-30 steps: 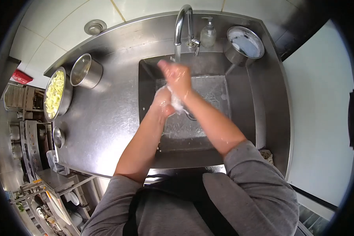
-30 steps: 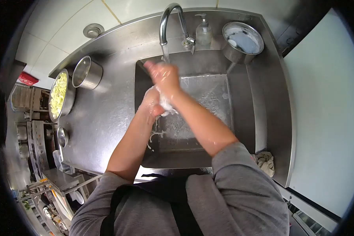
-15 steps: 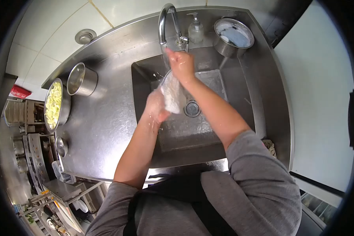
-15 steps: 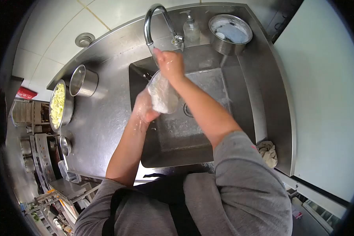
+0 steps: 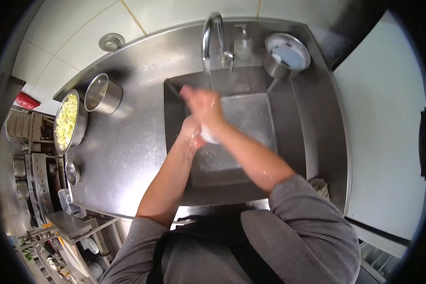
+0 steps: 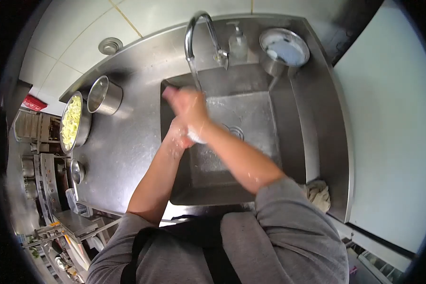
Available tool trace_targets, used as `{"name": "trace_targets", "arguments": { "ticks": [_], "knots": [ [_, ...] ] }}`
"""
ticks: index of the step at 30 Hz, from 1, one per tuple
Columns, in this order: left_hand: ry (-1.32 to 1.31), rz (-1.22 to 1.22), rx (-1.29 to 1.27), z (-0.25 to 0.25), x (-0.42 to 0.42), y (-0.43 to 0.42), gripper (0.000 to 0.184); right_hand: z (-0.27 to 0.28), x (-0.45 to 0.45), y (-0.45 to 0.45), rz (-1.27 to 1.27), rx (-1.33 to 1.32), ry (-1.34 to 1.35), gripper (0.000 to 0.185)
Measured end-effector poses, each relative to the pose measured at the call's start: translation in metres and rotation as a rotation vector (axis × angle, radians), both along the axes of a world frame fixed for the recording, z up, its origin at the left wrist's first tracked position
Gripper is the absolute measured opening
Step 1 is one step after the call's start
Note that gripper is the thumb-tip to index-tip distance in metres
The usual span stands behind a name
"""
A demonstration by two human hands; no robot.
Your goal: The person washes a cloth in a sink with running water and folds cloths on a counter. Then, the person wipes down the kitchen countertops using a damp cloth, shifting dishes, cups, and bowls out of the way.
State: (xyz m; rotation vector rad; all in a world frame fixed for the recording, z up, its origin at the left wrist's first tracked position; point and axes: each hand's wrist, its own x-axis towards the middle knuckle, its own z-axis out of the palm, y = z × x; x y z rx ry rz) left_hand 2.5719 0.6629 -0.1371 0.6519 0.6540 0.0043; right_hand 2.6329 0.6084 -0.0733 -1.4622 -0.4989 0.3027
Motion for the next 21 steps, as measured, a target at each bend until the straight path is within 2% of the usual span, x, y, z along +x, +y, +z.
{"name": "trace_targets", "arguments": {
  "ticks": [1, 2, 3, 4, 5, 6, 7, 8, 9, 11, 12, 14, 15, 18, 21],
  "knots": [
    [-0.447, 0.03, -0.096, -0.039, -0.01, 0.015, 0.037, -0.006, -0.005, 0.005, 0.008, 0.005, -0.017, 0.041],
    [-0.877, 0.06, -0.195, -0.067, -0.021, 0.022, 0.038, -0.021, -0.025, 0.009, -0.005, 0.127, -0.279, 0.043],
    [-0.878, 0.137, -0.35, -0.074, -0.012, 0.015, 0.042, -0.03, -0.037, 0.013, -0.021, 0.254, -0.539, 0.046],
    [-0.527, 0.041, -0.301, -0.023, -0.01, 0.008, 0.039, -0.025, -0.017, 0.009, 0.02, 0.121, -0.253, 0.043],
    [-0.314, 0.051, -0.208, 0.007, -0.005, -0.001, 0.036, -0.02, 0.01, 0.007, -0.025, -0.046, -0.061, 0.047],
    [-0.091, 0.064, -0.12, 0.02, -0.007, -0.009, 0.032, -0.032, 0.05, 0.007, -0.064, -0.278, -0.066, 0.055],
    [-0.185, -0.002, -0.2, 0.015, -0.013, -0.001, 0.033, -0.086, 0.092, 0.017, -0.176, -0.269, 0.004, 0.066],
    [-0.189, 0.01, -0.198, 0.022, -0.014, -0.002, 0.033, -0.103, 0.125, 0.011, -0.287, -0.374, -0.059, 0.069],
    [-0.101, 0.034, -0.208, 0.036, -0.014, -0.003, 0.034, -0.136, 0.166, 0.01, -0.267, -0.475, 0.047, 0.071],
    [-0.013, 0.066, -0.213, 0.044, -0.015, -0.005, 0.035, -0.184, 0.204, 0.016, -0.694, -0.617, -0.45, 0.073],
    [0.046, 0.103, -0.205, 0.041, -0.017, -0.006, 0.034, -0.187, 0.218, 0.017, -0.688, -0.608, -0.452, 0.073],
    [0.103, 0.146, -0.195, 0.037, -0.022, -0.008, 0.033, -0.189, 0.234, 0.021, -0.24, -0.742, -0.028, 0.07],
    [0.105, 0.142, -0.181, 0.034, -0.025, -0.009, 0.033, -0.146, 0.212, 0.019, -0.184, -0.505, 0.359, 0.064],
    [0.125, 0.158, -0.15, 0.036, -0.026, -0.007, 0.032, -0.159, 0.221, 0.027, -0.255, -0.465, 0.212, 0.06],
    [0.15, 0.171, -0.167, 0.036, -0.026, -0.002, 0.032, -0.14, 0.208, 0.029, -0.264, -0.385, 0.328, 0.058]
  ]
}}
